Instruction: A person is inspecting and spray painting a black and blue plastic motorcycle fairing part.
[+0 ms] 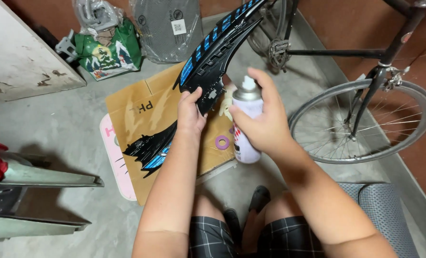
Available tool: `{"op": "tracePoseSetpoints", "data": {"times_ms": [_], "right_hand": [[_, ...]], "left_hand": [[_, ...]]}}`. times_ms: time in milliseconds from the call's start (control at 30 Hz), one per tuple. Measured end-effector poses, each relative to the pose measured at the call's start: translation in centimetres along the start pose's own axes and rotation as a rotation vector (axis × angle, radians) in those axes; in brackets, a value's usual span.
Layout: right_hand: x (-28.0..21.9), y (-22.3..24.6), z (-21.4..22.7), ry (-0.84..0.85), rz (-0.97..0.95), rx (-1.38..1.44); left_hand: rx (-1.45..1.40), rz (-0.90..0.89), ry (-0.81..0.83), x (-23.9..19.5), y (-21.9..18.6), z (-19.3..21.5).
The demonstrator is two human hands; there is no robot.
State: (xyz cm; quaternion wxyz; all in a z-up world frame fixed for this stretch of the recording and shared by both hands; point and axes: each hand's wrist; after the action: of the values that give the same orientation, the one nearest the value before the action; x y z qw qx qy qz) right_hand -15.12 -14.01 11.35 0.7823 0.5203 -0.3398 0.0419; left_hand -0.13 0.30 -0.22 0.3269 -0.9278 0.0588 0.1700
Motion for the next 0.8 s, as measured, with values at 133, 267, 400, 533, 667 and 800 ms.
{"op": "tracePoseSetpoints", "data": {"times_ms": [133, 267, 400, 533, 667, 800], "right_hand": [[-3.2, -1.1, 1.3, -0.055, -0.103, 0.021], [-5.5, -1.6, 2.2, -0.096, -0.203, 0.061], [-6.9, -1.7, 2.8, -0.124, -0.248, 0.129], [-7.4, -2.3, 3.3, -0.136, -0.250, 0.133], [-7.2, -2.6, 4.4, -0.162, -0.238, 0.140], [-7.2, -2.3, 5.1, -0.225, -0.253, 0.150]], "left_hand": [[0.028, 0.020, 0.014, -0.9, -0.7, -0.1], [-0.001, 0.064, 0.005, -1.5, -0.8, 0.1], [-0.027, 0.093, 0.028, -2.6, -1.1, 0.2], [-0.051, 0.078, 0.047, -2.0, -0.4, 1.1], [0.069, -0.050, 0.110, -0.3, -0.2, 2.8], [0.231, -0.206, 0.207, 2.2, 0.3, 5.3]]}}
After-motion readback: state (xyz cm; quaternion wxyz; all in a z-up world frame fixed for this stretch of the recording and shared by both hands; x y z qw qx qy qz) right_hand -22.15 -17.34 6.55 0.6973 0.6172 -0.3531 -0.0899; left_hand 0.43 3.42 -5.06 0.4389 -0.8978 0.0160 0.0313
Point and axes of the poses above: each hand's wrist, its own x-axis towards the middle knuckle, its own z-axis out of the back of the hand, y = z × x, and after that the axes turned 5 degrees about -y, right-handed
